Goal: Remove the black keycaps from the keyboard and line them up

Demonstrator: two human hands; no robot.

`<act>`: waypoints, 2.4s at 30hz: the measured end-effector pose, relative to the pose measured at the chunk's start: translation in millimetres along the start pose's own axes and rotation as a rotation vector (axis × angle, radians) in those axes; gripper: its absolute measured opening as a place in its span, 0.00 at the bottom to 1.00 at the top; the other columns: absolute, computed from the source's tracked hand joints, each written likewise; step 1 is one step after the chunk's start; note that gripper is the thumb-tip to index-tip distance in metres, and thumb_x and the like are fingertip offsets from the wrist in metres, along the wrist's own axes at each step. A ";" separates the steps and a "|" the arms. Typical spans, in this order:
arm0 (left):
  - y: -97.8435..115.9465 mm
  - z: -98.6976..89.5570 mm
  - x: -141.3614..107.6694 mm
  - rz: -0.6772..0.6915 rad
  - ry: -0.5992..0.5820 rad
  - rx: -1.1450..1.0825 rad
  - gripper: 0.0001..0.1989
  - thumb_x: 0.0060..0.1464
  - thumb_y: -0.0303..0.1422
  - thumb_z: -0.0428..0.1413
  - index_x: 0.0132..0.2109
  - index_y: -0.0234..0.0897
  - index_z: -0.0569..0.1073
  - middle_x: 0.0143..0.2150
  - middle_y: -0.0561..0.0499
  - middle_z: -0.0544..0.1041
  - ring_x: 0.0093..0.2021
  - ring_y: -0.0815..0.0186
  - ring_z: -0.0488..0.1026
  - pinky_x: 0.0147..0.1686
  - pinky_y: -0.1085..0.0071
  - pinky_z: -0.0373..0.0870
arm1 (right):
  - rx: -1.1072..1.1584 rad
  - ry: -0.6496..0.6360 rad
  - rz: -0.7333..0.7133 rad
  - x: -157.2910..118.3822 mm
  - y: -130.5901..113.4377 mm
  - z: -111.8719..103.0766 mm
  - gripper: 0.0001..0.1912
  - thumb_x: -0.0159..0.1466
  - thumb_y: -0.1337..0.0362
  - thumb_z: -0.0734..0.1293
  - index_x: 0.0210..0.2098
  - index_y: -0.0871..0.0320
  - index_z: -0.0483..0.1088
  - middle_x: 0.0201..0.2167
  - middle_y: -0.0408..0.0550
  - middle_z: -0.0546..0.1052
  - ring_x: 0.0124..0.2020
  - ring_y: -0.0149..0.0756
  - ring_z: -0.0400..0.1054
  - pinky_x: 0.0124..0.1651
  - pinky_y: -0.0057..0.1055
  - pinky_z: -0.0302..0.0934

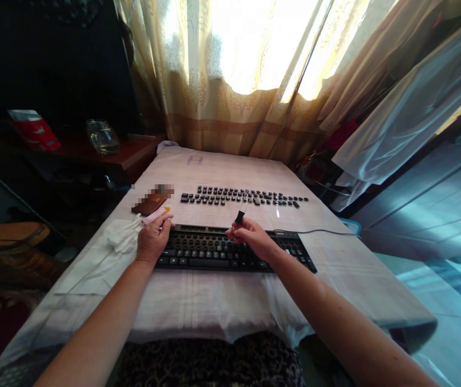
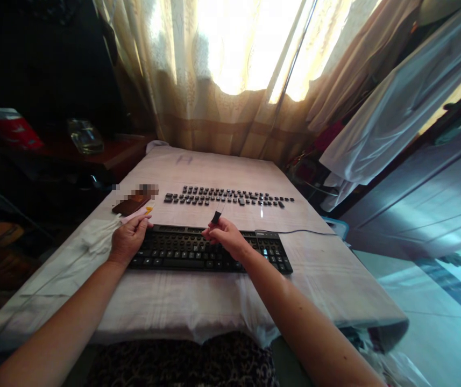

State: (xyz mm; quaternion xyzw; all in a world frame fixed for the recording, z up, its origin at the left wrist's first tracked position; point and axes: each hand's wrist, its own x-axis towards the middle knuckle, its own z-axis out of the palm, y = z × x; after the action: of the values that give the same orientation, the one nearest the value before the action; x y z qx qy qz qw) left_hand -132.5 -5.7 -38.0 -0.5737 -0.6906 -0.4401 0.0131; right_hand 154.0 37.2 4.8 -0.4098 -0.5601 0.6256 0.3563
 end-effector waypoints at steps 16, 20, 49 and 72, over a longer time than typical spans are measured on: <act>1.1 -1.0 -0.2 -0.006 -0.015 -0.014 0.18 0.59 0.40 0.48 0.45 0.38 0.80 0.32 0.51 0.84 0.34 0.61 0.81 0.37 0.70 0.75 | -0.383 -0.194 -0.177 16.7 18.4 6.6 0.06 0.54 0.65 0.69 0.31 0.59 0.71 0.28 0.41 0.77 0.30 0.32 0.71 0.38 0.30 0.65; 1.4 -0.9 0.1 -0.010 -0.016 -0.020 0.18 0.59 0.39 0.48 0.45 0.38 0.80 0.33 0.52 0.84 0.35 0.62 0.81 0.37 0.70 0.75 | -0.442 -0.200 -0.179 17.5 20.4 6.3 0.05 0.54 0.67 0.69 0.31 0.59 0.72 0.27 0.41 0.77 0.30 0.32 0.71 0.37 0.30 0.65; -5.5 4.1 0.1 0.105 -0.066 0.091 0.17 0.59 0.41 0.50 0.44 0.41 0.80 0.42 0.45 0.83 0.45 0.56 0.79 0.48 0.63 0.72 | -0.872 -0.141 -0.436 2.5 22.4 9.6 0.11 0.67 0.63 0.63 0.29 0.57 0.72 0.26 0.45 0.78 0.30 0.35 0.71 0.36 0.28 0.61; 73.2 -2.3 -40.5 0.271 -0.256 -0.119 0.15 0.56 0.42 0.58 0.48 0.44 0.77 0.37 0.51 0.83 0.40 0.60 0.78 0.44 0.65 0.72 | -0.408 0.004 -0.447 -15.0 13.3 17.3 0.14 0.65 0.51 0.63 0.35 0.56 0.70 0.24 0.43 0.76 0.28 0.34 0.70 0.37 0.32 0.64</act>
State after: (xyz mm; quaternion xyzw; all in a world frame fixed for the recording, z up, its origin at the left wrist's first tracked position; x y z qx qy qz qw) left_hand -60.9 -42.2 -14.4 -0.7124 -0.5758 -0.3979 -0.0497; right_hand 144.5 15.0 -6.0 -0.3407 -0.7499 0.4051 0.3967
